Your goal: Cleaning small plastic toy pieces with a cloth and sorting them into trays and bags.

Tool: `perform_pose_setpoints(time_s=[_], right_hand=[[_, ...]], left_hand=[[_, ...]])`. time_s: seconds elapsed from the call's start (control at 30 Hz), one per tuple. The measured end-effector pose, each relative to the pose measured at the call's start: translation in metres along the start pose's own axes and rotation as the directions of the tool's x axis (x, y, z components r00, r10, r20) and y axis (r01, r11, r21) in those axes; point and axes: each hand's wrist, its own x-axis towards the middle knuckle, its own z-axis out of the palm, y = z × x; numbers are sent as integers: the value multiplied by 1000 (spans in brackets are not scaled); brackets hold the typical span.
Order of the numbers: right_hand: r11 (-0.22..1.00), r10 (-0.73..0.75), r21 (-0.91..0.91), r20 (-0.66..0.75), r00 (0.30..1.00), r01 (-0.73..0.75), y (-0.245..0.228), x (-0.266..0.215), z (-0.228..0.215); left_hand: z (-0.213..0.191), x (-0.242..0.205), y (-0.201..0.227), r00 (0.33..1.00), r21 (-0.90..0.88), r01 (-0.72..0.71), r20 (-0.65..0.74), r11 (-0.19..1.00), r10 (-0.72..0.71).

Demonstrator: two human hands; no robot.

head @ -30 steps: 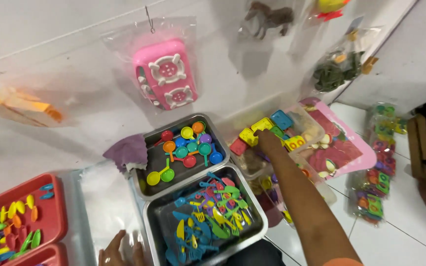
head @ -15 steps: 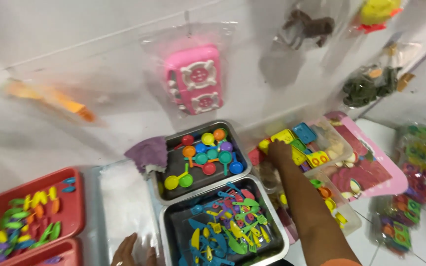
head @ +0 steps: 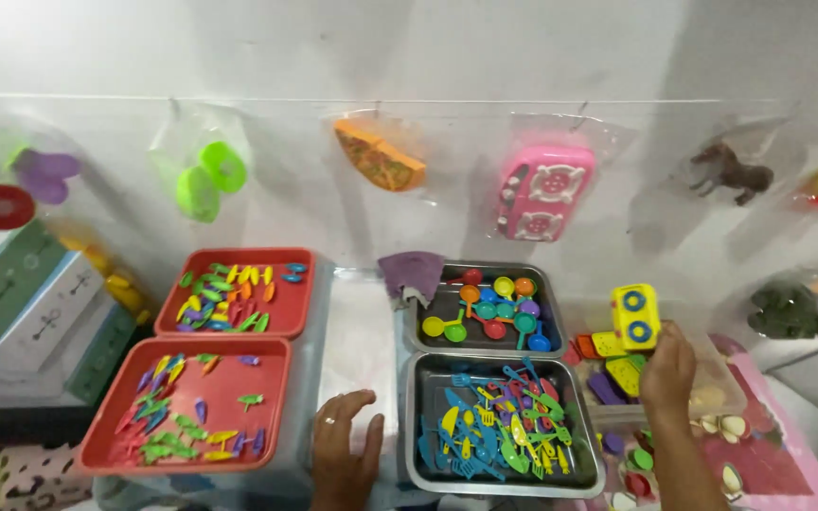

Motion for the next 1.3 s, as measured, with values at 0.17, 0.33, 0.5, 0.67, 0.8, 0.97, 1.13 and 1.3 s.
perform_pose_setpoints(time_s=[0.17,0.33,0.5,0.67,0.8,0.97,1.13,1.3], right_hand=[[955,-296,156,460,837,252,-129,-67,60],[963,16,160,772,635,-219,-175,-148,121],[924,-187,342,795,577,-171,-224,-137,162],[928,-215,-81,681,700,363,-182,-63,223],[713,-118,-321,821,558,623,-215,-40,255],[300,-401,-477,723,563,826,-107,-26,332],[206,-415,-575,682,602,792,-135,-30,331],[968,-147,-127,412,899,216,-197,-35,271]], left_hand=[[-23,21,57,876,-426,387,448,818,-182],[-27,30,55,826,-759,564,514,327,-230],[-41,72,27,713,-837,521,321,166,-624],[-66,122,4,722,-828,538,357,156,-593],[-63,126,-30,735,-805,568,402,172,-546],[-89,125,-16,532,-650,752,495,114,-686],[-95,124,-22,465,-710,704,480,-18,-744],[-96,121,-22,533,-745,662,541,-77,-651]])
